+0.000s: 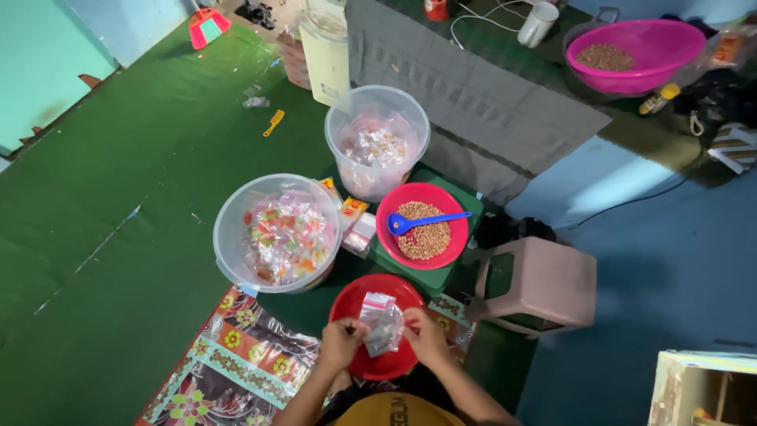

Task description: Filling small plastic packets with beans using a spoon and organizing them into containers.

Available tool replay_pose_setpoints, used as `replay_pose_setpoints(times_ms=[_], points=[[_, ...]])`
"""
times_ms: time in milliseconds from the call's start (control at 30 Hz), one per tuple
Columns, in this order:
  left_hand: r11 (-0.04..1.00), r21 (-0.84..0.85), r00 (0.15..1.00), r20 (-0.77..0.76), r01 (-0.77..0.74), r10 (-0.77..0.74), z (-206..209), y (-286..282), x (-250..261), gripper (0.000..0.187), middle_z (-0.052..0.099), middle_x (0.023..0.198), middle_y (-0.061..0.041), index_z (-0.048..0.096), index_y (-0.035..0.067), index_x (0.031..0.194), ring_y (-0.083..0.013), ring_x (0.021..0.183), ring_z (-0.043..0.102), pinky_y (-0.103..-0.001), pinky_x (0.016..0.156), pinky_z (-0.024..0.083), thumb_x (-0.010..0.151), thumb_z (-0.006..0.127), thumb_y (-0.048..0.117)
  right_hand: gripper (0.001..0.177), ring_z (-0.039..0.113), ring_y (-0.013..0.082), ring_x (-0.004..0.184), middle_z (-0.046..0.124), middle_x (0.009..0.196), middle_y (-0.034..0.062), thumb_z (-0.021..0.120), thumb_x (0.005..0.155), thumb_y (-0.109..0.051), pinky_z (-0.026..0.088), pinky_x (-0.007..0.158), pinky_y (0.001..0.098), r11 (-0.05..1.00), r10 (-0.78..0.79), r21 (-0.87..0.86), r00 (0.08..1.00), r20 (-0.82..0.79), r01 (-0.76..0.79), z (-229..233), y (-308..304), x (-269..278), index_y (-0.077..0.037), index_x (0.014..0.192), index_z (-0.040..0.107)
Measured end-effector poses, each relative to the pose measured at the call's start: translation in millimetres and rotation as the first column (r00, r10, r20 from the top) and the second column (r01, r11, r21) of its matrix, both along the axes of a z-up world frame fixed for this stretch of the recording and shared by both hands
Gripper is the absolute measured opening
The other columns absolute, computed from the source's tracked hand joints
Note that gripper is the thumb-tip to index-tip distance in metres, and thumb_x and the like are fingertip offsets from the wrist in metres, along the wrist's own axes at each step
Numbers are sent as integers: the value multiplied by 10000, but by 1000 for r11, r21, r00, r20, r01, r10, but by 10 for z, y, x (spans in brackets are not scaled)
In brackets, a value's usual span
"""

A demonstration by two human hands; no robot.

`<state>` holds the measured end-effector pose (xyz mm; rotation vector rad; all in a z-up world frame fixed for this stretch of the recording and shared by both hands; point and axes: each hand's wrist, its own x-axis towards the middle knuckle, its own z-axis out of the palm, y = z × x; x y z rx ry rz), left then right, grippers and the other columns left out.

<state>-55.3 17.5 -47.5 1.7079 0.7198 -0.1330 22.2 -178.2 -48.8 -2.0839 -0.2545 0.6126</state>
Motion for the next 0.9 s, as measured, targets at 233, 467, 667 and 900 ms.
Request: replay_pose_setpoints(times_ms=[233,467,667,900], points=[[999,30,999,31,-16,15,153,-326,5,107,745,732,28,752,151,740,-53,651,654,-200,623,496,735,665,89,130,625,88,738,694,789,-19,701,733,-235,465,662,212,999,-2,43,990,-142,8,336,132,-184,-149,814,645],[999,44,994,103,33,-37,436,-667,81,61,725,622,26,718,133,644,-36,550,592,-194,572,487,697,748,127,161,627,71,664,698,680,-19,666,763,-282,464,662,209,995,94,31,983,-157,-91,835,-90,-36,-134,820,695],[994,56,981,165,97,-105,424,-957,106,124,731,685,53,725,154,683,-31,620,607,-197,633,479,764,639,117,222,625,76,552,695,588,-13,518,762,-168,477,593,220,1000,21,7,991,-132,-21,221,-397,63,-162,790,738],[991,76,988,100,111,-118,215,-1137,98,112,648,767,-48,543,158,796,-155,728,578,-312,700,430,858,545,252,165,672,193,791,722,824,8,508,794,-238,460,716,334,969,243,-46,968,57,-241,191,-456,97,-175,814,659]])
